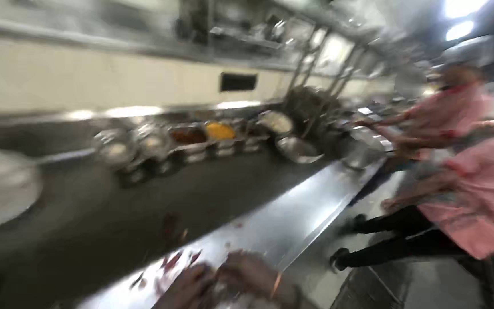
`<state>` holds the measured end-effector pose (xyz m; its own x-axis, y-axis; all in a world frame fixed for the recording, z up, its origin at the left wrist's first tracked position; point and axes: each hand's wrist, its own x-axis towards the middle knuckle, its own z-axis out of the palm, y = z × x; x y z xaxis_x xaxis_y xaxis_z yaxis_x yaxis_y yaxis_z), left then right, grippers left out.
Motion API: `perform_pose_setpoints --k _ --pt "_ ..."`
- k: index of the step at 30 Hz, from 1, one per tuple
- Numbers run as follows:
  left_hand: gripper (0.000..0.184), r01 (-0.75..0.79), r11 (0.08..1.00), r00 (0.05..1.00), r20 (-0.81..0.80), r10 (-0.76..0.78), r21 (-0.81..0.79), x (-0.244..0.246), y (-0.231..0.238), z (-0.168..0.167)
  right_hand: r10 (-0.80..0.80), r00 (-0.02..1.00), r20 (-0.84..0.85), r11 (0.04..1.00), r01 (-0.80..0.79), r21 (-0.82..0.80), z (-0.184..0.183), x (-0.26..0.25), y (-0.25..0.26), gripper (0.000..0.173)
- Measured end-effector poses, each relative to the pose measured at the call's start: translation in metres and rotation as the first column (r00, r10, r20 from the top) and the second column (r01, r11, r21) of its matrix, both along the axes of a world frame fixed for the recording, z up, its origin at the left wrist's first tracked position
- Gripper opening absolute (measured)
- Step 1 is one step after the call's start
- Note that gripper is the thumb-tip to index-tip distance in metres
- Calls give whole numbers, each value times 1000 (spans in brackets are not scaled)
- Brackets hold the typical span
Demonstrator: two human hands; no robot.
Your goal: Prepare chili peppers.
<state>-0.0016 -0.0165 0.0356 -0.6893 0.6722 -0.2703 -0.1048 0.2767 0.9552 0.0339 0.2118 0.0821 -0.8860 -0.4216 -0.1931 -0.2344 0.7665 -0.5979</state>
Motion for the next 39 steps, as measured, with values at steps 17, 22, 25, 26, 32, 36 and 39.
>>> perform_pose_setpoints --k 17,22,25,26,32,36,39 --pt "46 -656 545 740 -588 326 -523 -79 -24 -17 -39 532 846 217 831 -513 -62 29 6 26" --pt "44 -589 544 800 -529 284 -598 -105 -22 -21 -129 556 821 346 801 -488 -71 38 3 20" --pt "33 -624 659 760 -521 389 -419 -94 -26 -24 -198 597 778 408 771 -489 -69 39 3 22" --pt "29 -640 693 744 -497 448 -333 -88 -27 -23 -238 619 748 452 752 -480 -65 36 1 22" --pt "20 -506 862 860 -49 507 33 -8 -14 2 -336 924 181 871 378 -313 -50 11 -8 25" --pt "16 -412 911 900 162 405 9 30 0 16 -61 997 -47 996 63 56 -36 -6 -19 24" --pt "16 -261 965 957 119 264 -41 33 -12 34 43 999 -8 992 -42 116 -33 -6 -22 18"
